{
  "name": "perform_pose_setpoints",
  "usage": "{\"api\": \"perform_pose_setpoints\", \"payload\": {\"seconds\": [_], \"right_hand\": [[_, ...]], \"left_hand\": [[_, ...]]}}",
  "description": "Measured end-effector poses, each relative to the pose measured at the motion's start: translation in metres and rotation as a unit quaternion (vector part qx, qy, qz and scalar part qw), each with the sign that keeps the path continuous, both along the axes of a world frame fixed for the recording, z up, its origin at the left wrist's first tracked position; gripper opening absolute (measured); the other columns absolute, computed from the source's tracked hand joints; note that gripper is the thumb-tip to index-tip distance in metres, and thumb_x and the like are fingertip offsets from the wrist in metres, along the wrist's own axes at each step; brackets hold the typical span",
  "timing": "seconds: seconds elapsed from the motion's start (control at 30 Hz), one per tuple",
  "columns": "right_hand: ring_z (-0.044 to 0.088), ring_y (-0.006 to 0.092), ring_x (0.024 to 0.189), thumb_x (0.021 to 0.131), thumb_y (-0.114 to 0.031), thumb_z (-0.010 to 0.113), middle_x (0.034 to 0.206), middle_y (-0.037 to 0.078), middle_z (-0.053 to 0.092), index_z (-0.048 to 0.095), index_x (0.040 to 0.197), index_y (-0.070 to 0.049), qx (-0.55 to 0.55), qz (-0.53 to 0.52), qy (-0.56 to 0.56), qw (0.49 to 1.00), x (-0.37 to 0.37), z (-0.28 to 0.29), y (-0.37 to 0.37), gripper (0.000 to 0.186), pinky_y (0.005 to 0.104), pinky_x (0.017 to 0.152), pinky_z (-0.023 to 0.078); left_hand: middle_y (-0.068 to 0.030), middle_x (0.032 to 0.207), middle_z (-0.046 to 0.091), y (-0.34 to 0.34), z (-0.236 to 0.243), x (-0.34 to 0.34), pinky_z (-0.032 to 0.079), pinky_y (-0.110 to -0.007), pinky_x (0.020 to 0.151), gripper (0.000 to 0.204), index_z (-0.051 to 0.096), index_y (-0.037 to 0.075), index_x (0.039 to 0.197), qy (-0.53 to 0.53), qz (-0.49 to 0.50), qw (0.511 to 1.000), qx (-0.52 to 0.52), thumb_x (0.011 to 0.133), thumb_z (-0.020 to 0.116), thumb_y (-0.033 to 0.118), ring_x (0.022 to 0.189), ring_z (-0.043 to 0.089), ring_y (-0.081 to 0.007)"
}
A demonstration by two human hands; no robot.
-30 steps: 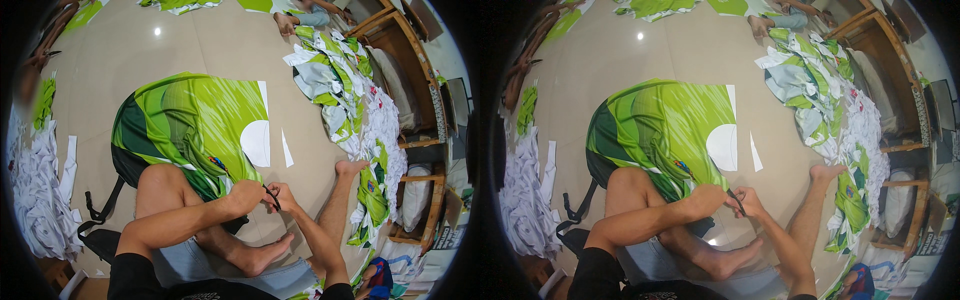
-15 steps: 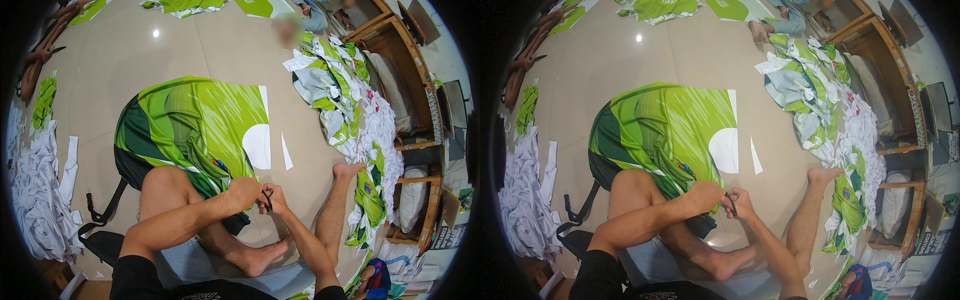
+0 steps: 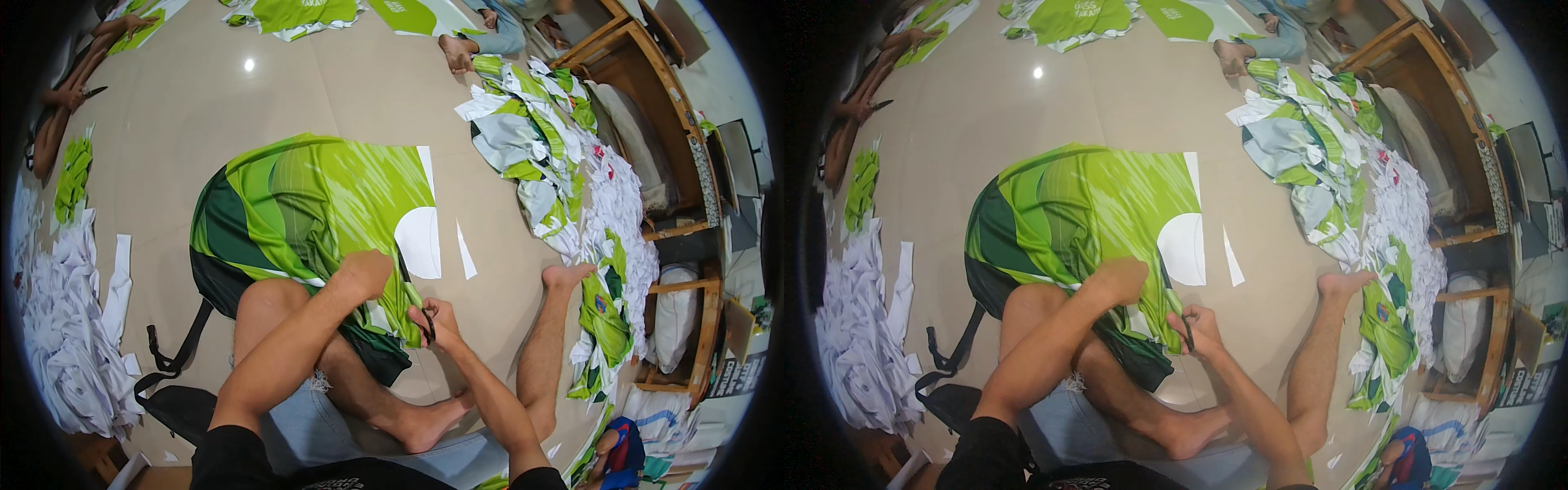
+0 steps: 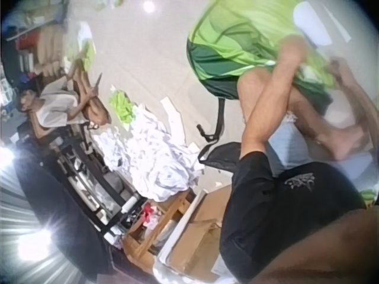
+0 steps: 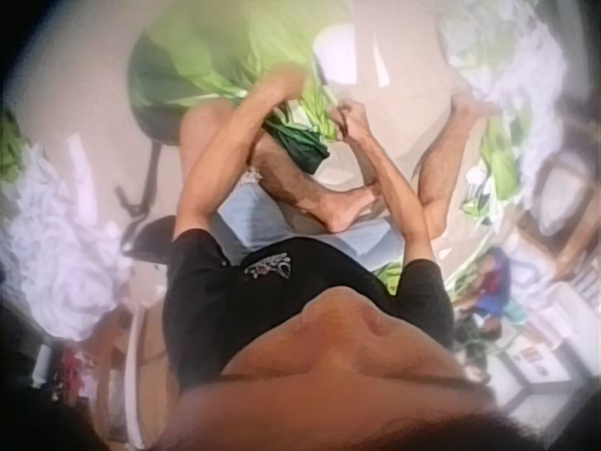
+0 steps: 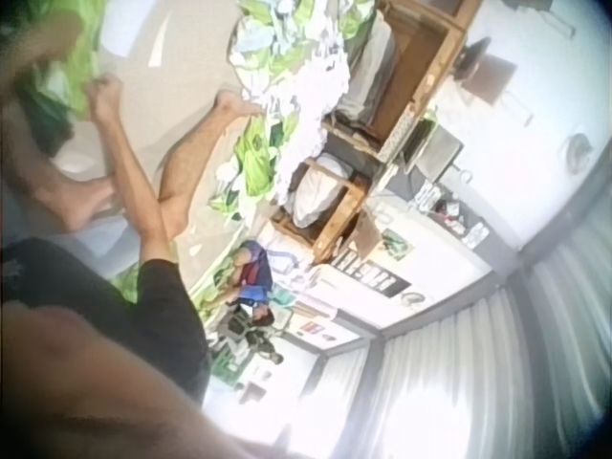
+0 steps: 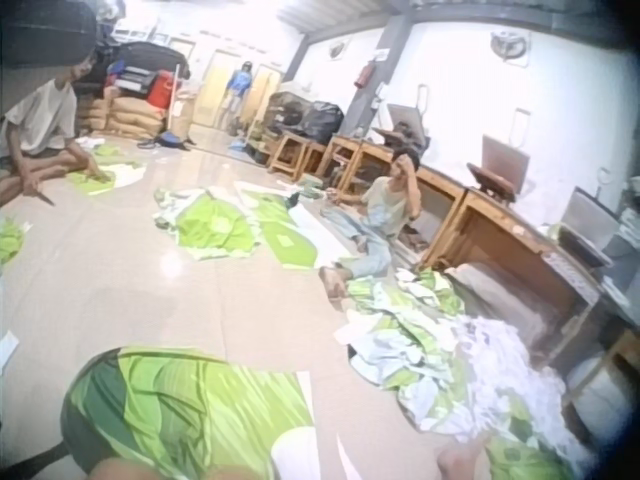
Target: The person sits on the floor and uses scissors to cut green and white patterned fabric pieces. They repeatedly pick up fabric, align it, cut along the edges, and place the cut pieces aside. Other people are visible in the background performing similar tasks.
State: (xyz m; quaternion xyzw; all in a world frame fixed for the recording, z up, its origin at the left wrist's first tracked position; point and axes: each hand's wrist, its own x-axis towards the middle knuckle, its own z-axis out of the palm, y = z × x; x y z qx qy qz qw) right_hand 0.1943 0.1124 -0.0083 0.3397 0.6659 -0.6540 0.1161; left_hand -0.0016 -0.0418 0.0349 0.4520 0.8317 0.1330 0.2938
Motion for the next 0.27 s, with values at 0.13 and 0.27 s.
{"api": "perform_pose_setpoints", "payload": {"seconds": [0.13,0.27], "right_hand": [[0.050,0.0116,0.034,0.086,-0.030,0.079,0.055,0.004,0.056,0.055,0.090,0.003,-0.011,-0.049,0.002,0.999,-0.003,0.001,-0.018,0.041,0.0269,0.030,0.036],[0.051,0.0117,0.036,0.085,-0.033,0.081,0.055,0.004,0.056,0.056,0.091,0.004,-0.039,-0.095,0.000,0.995,-0.003,0.007,-0.012,0.045,0.0269,0.030,0.037]], "left_hand": [[-0.0234,0.094,0.070,0.000,-0.015,-0.018,0.056,-0.047,0.078,0.019,0.069,-0.001,0.091,0.004,0.059,0.998,0.027,0.075,0.069,0.009,0.091,0.069,-0.0406],[-0.0227,0.091,0.070,0.010,-0.039,-0.014,0.057,-0.047,0.076,0.020,0.070,0.001,0.091,0.012,0.076,0.995,0.062,0.071,0.073,0.005,0.090,0.070,-0.0387]]}}
